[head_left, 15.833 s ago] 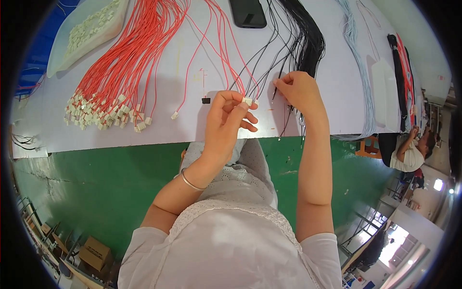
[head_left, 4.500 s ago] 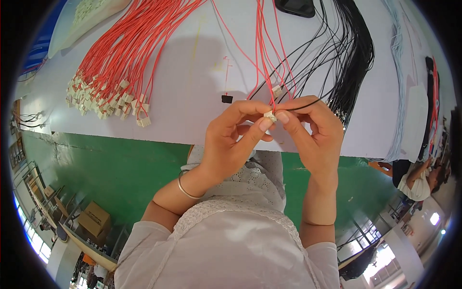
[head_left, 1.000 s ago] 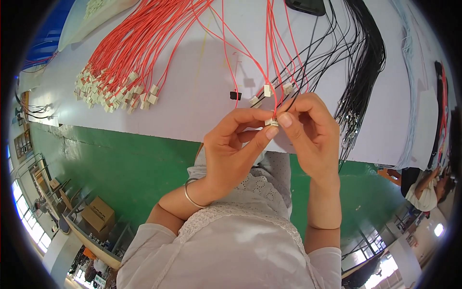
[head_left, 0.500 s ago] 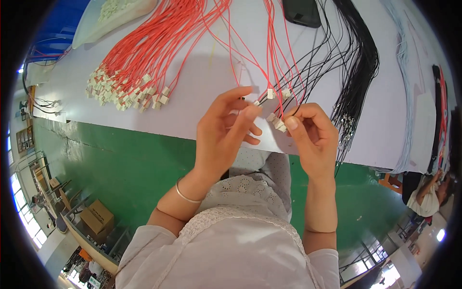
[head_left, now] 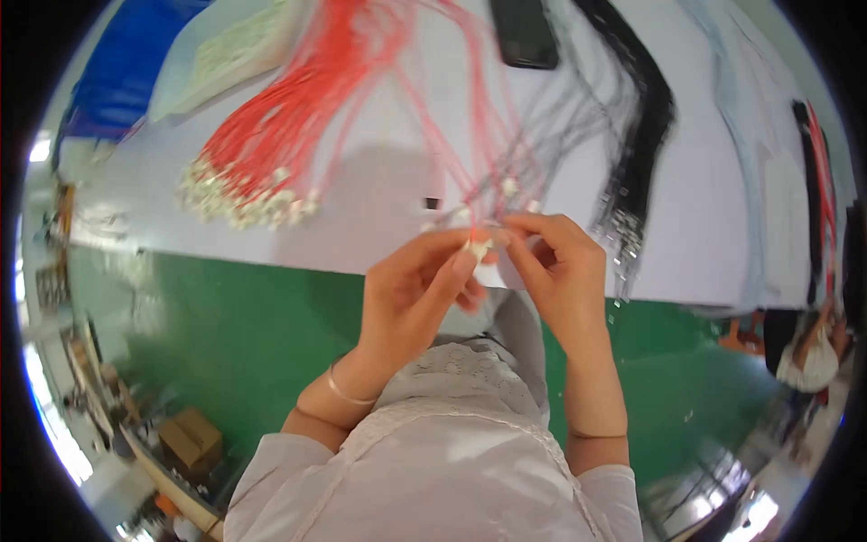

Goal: The worker is manually inserting electrical wires into white plastic connector housings to assemble wire harnesses.

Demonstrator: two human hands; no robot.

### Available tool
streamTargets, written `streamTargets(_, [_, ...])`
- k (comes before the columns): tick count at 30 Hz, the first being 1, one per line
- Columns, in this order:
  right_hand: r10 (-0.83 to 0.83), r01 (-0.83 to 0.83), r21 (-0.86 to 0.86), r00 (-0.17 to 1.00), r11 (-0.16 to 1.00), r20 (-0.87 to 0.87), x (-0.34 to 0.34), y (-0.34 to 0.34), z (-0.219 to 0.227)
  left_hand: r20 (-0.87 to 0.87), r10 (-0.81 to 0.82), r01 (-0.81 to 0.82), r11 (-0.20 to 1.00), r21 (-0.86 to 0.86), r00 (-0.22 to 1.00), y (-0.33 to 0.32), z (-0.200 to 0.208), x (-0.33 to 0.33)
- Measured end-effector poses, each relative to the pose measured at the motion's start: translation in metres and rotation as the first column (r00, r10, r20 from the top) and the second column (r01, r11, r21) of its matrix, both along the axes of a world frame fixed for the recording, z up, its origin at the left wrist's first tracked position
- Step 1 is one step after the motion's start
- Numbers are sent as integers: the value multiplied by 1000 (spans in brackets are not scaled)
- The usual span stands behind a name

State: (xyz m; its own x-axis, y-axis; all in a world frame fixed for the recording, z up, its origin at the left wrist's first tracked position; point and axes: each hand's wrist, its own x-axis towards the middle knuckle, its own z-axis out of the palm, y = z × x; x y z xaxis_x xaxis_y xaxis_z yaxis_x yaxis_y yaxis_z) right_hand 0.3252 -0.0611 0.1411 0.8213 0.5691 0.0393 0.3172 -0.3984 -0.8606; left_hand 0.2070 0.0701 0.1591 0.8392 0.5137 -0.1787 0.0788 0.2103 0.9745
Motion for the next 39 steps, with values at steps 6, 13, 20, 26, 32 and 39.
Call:
streamTargets(6, [-394, 409, -129, 910, 903, 129, 53, -67, 11, -38, -117, 109, 981, -158, 992, -9, -19, 5])
streamTargets(13, [-143, 330, -398, 891, 856, 430, 86, -39, -4, 45, -97, 105, 970, -219, 994, -27, -30, 27])
streamTargets(20, [-138, 216, -512, 973, 832, 186, 105, -45, 3, 50, -147, 155, 942, -298, 988, -32, -35, 34])
streamTargets(26, [-123, 71, -110, 784, 991, -609, 96, -42, 23, 62, -134, 147, 916, -373, 989, -32, -37, 44])
streamTargets(32, [153, 73, 244, 598, 967, -787, 71, -37, 8, 81, -122, 144, 915, -376, 989, -33, -43, 48])
streamTargets(39, [114, 93, 316, 807, 944, -579, 44, -26, 7, 155, -59, 102, 953, -287, 986, -36, -52, 43])
